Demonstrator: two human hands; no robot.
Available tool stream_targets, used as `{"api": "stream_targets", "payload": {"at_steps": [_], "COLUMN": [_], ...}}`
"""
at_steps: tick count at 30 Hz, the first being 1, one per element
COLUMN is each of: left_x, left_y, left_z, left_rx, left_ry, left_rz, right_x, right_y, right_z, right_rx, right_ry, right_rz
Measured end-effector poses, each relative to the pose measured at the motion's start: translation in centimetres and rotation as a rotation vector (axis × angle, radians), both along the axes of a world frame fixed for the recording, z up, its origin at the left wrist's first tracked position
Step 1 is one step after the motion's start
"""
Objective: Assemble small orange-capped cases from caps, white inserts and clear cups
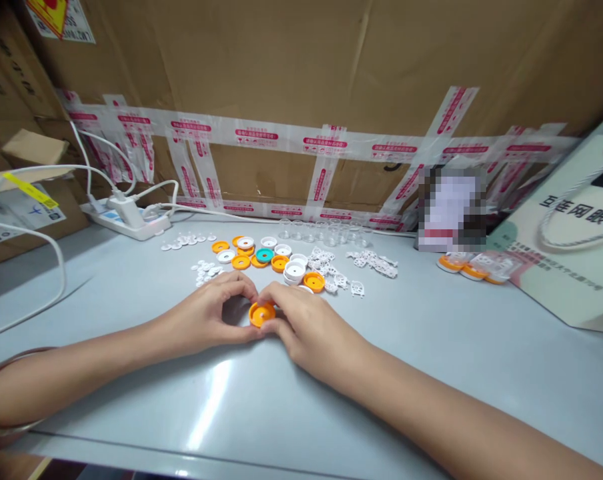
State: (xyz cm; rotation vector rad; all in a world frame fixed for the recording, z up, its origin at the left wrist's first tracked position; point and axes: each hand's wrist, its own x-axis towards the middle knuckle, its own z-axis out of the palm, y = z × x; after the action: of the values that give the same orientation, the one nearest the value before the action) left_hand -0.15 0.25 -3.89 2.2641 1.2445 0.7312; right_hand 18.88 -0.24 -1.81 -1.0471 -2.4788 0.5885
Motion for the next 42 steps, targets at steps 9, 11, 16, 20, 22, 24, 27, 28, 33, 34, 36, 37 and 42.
{"api": "stream_targets", "payload": {"at_steps": [9, 11, 16, 20, 22, 24, 27, 28, 33, 34, 36, 37, 42], "left_x": [0.0, 0.1, 0.0, -0.1, -0.1, -0.2, -0.2, -0.2, -0.3, -0.4, -0.4, -0.4, -0.1], "left_y": [-0.3, -0.4, -0.5, -0.5, -0.6, -0.8, -1.0, -1.0, -1.0, -1.0, -1.0, -1.0, -0.8], "left_z": [0.7, 0.8, 0.9, 0.9, 1.0, 1.2, 1.5, 1.6, 1.6, 1.6, 1.7, 1.8, 2.2], "left_rx": [-0.031, -0.048, -0.068, -0.079, -0.077, -0.075, -0.074, -0.071, -0.049, -0.045, -0.027, -0.017, 0.133], "left_ry": [0.020, 0.023, 0.038, 0.031, 0.015, -0.005, -0.032, -0.039, -0.055, -0.052, -0.050, -0.050, -0.099], "left_rz": [-0.016, -0.020, -0.050, -0.060, -0.050, -0.034, -0.021, -0.022, 0.002, 0.012, 0.024, 0.027, 0.011], "right_x": [7.1, 10.2, 13.8, 12.8, 12.1, 11.6, 11.0, 10.9, 11.1, 11.2, 11.0, 10.7, 6.3], "right_y": [6.4, 9.1, 12.3, 12.1, 11.7, 11.4, 10.9, 10.8, 10.8, 10.8, 10.6, 10.3, 6.6], "right_z": [3.1, 2.9, 0.9, -0.5, -0.8, -0.8, -0.6, -0.5, 0.0, 0.2, 0.8, 1.2, 3.1], "right_rx": [0.187, 0.187, 0.143, 0.245, 0.329, 0.395, 0.432, 0.432, 0.460, 0.462, 0.430, 0.385, -0.041], "right_ry": [0.117, -0.056, -0.236, -0.345, -0.408, -0.464, -0.518, -0.523, -0.503, -0.477, -0.357, -0.256, 0.366], "right_rz": [-0.459, -0.575, -0.493, -0.381, -0.402, -0.411, -0.387, -0.381, -0.395, -0.408, -0.459, -0.496, -0.487]}}
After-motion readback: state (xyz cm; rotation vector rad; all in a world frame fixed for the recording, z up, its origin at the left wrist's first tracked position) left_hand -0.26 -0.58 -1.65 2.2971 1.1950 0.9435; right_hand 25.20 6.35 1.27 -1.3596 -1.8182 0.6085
